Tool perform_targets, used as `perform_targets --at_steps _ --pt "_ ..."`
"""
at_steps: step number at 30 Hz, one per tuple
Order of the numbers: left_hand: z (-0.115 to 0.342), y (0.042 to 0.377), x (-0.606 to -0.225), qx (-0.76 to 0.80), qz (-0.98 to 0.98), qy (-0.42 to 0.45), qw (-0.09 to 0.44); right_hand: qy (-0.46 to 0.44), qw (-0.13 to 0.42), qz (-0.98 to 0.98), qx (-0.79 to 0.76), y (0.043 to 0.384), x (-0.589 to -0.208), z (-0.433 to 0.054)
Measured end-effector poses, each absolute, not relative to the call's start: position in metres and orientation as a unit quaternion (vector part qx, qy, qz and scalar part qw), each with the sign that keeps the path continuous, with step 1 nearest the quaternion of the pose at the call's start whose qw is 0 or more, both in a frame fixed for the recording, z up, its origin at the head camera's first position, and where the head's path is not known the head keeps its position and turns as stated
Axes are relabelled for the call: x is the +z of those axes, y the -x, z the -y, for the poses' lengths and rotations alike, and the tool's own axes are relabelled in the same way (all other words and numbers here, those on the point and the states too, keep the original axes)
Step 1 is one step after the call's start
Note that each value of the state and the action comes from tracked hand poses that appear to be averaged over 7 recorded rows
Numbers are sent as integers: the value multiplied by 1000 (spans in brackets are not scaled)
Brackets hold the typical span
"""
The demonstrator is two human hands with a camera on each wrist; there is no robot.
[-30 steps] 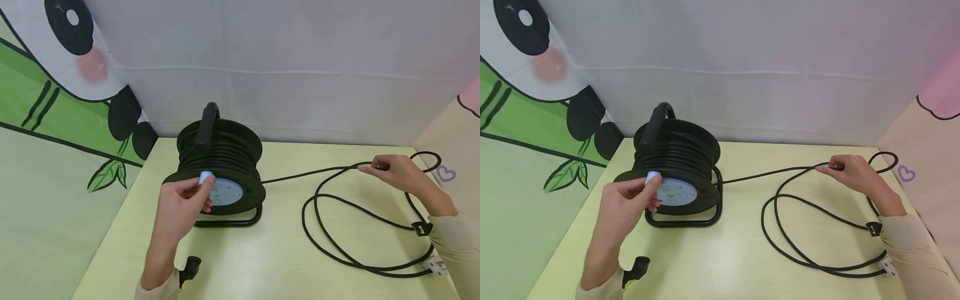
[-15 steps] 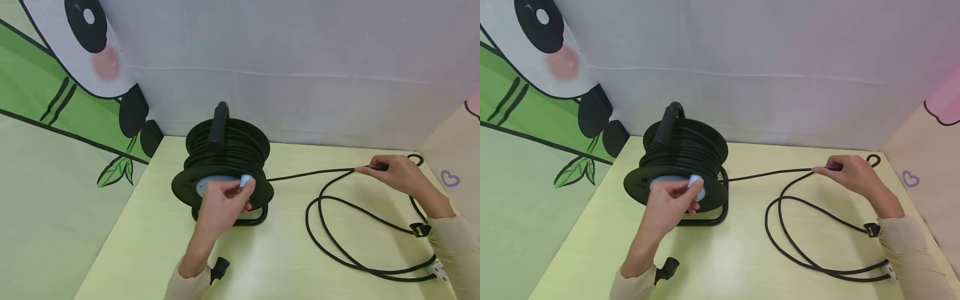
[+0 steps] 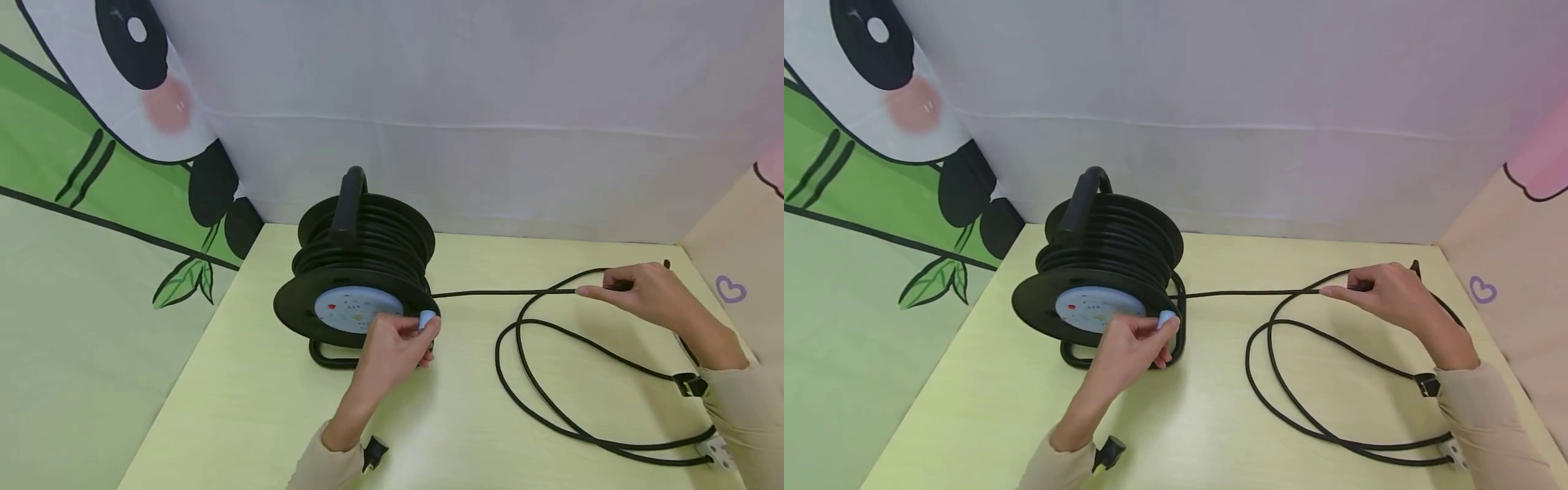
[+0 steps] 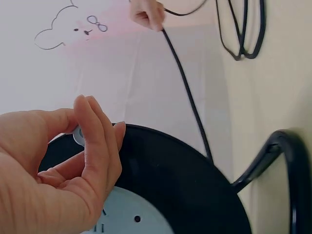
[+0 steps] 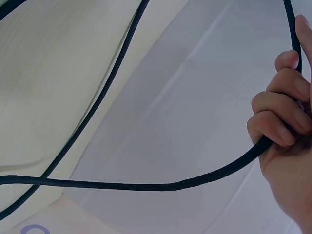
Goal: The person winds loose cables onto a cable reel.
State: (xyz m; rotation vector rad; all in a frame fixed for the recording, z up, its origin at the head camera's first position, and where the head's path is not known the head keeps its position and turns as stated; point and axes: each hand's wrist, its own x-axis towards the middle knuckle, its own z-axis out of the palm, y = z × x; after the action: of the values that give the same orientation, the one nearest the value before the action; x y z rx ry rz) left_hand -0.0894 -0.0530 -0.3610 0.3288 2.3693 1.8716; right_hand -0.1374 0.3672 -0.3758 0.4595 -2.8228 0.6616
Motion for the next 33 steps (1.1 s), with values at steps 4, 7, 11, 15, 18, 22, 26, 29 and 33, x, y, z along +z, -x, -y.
perform_targets --at_steps 4,7,11,15,18,22,26,29,33 --pt "55 90 -368 606 -786 -108 58 -147 104 959 220 129 -372 -372" --pt "57 90 -374 598 -792 -103 65 -144 119 959 215 122 -368 -378" --pt "63 90 -386 583 -805 -83 71 -152 173 952 201 118 -359 -389" --pt "75 90 -401 555 -827 -64 68 -162 225 942 191 114 -347 -407" --pt "87 90 -410 540 -837 -50 69 -140 226 942 203 109 -339 -417" --pt "104 89 -420 540 -838 -30 73 -114 226 940 227 105 -329 -421" --pt "121 88 -426 543 -837 -4 68 -125 236 935 232 103 -318 -418" --pt "130 87 -430 547 -835 12 66 -122 230 939 226 102 -307 -416" --pt "140 85 -431 550 -833 29 57 -109 219 947 209 102 -299 -417"
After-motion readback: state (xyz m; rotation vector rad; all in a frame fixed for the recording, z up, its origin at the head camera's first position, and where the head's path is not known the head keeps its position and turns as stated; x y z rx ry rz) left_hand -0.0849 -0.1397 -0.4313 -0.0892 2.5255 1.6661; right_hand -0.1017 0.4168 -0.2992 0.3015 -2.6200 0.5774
